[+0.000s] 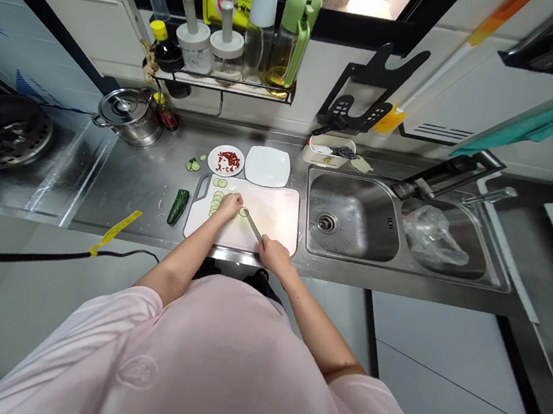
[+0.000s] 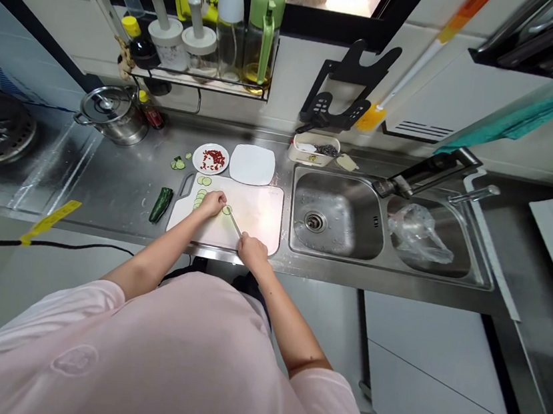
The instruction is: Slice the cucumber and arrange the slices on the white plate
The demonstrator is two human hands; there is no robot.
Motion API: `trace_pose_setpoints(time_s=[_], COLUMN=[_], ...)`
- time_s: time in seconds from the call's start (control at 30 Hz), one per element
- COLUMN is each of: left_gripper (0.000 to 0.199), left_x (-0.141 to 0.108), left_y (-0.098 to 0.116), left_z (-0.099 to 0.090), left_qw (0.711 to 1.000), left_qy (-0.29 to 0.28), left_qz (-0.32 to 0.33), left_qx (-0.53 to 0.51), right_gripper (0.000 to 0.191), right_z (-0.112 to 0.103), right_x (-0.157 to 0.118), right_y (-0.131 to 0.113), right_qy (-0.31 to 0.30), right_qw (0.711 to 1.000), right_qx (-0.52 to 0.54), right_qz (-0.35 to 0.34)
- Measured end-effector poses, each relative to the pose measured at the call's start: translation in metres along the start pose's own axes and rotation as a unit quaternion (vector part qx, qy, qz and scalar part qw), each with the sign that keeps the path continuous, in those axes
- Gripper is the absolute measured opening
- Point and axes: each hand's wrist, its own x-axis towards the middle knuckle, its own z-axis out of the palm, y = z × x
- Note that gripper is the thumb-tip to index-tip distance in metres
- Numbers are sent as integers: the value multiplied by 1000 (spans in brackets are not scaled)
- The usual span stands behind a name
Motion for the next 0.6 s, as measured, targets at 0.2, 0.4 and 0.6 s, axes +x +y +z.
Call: trace_pose_setpoints(time_s=[0.2, 0.4, 0.6], left_gripper=[17, 16, 15], left_x=[-1, -1, -2], left_y=[2, 2, 2], left_z=[-1, -1, -2], left_qw=[1000, 1000, 1000], left_qy=[0, 3, 5], left_qz=[-5, -5, -4], left_qx=[-1, 3, 2], right_gripper=[31, 29, 27], right_z=[2, 6, 5], right_x=[2, 3, 2], right_y=[0, -1, 1], right_qy=[2, 1, -8], right_qw=[1000, 1000, 1000], right_qx=[-5, -5, -1], right_qz=[-7, -10, -11])
